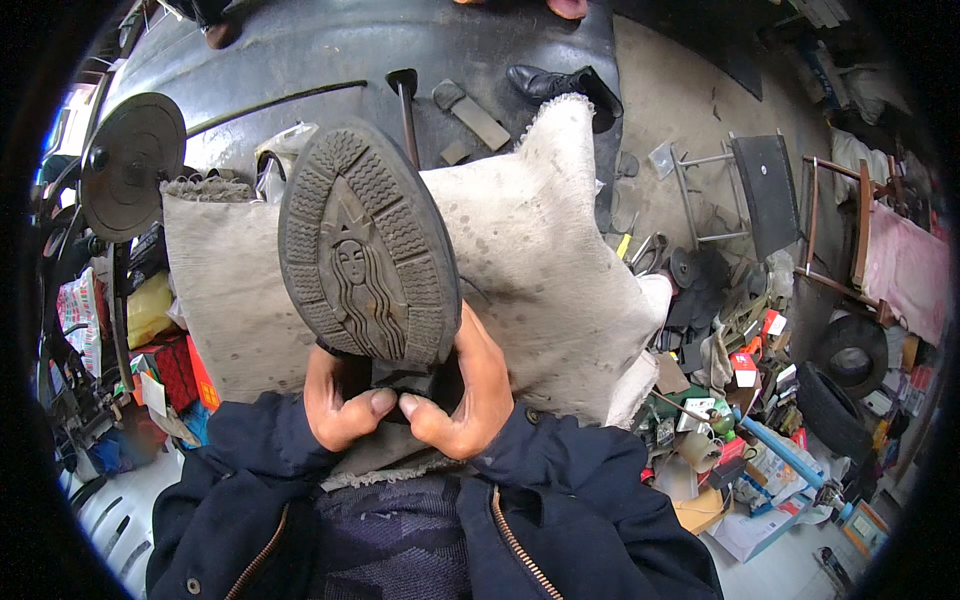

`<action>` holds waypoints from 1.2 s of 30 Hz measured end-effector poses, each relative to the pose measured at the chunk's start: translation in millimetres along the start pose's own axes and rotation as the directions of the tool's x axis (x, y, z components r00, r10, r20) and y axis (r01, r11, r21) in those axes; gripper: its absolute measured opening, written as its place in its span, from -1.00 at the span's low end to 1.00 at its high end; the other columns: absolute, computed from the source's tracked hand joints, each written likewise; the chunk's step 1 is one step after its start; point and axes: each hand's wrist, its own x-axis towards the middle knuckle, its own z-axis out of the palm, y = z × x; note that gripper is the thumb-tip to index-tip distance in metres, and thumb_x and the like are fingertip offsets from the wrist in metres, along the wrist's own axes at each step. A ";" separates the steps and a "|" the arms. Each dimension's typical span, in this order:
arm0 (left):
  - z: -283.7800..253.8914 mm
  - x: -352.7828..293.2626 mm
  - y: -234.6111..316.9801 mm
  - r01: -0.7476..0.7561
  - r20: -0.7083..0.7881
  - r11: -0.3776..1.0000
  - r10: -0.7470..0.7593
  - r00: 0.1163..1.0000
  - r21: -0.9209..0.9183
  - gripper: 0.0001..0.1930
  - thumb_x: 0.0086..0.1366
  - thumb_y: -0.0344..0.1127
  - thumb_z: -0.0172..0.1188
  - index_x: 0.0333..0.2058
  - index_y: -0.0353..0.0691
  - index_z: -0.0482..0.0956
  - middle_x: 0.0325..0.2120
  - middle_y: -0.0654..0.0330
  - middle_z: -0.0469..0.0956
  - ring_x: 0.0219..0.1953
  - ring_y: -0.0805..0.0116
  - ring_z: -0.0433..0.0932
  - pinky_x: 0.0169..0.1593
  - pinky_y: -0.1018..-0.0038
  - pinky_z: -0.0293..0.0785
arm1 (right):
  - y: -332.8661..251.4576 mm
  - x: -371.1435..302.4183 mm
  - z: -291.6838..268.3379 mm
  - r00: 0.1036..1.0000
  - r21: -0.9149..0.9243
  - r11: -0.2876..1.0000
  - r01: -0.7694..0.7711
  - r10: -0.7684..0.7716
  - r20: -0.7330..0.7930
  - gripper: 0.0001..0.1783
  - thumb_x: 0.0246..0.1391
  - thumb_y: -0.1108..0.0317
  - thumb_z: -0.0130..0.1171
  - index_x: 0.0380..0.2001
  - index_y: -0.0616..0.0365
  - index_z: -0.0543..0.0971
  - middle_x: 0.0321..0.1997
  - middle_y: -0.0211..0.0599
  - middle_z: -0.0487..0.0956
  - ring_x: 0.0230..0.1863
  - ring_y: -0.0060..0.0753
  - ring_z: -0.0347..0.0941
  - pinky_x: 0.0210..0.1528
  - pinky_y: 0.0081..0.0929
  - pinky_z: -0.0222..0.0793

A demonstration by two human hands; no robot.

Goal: The person holds a black leather shoe and uses a small metal scraper to smooth the sole and heel edges. The person repeatedly turns the shoe to access different areas, then sets it down and picks up the second shoe to continue scraping the sole.

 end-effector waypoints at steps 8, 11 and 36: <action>-3.8 -1.5 1.0 0.034 -0.050 0.999 -0.036 0.998 -0.028 -0.39 0.08 -0.46 0.14 0.16 -0.39 0.31 0.08 0.08 0.43 0.14 0.28 0.38 0.22 0.35 0.23 | -0.7 3.1 2.9 0.996 0.071 0.993 -0.092 0.091 0.009 -0.23 -0.26 0.37 0.18 0.14 0.40 0.32 0.09 -0.02 0.38 0.12 -0.15 0.34 0.21 -0.39 0.18; -7.4 -2.2 3.7 0.048 -0.049 0.998 -0.050 0.998 -0.031 -0.39 0.08 -0.47 0.15 0.16 -0.39 0.31 0.08 0.07 0.44 0.14 0.27 0.39 0.22 0.34 0.24 | 0.5 6.8 0.1 0.998 0.023 0.999 -0.041 0.040 0.041 -0.28 -0.23 0.34 0.22 0.08 0.41 0.34 0.01 -0.03 0.37 0.01 -0.16 0.34 0.12 -0.40 0.23; -6.7 3.9 2.9 0.042 0.016 0.999 -0.042 0.999 -0.012 -0.28 0.10 -0.42 0.24 0.25 -0.39 0.19 0.15 0.05 0.37 0.21 0.25 0.31 0.28 0.34 0.15 | -0.5 1.9 1.7 0.988 0.180 0.975 -0.134 0.145 -0.050 -0.17 -0.16 0.17 0.13 0.19 0.43 0.27 0.17 0.01 0.38 0.20 -0.20 0.30 0.26 -0.36 0.13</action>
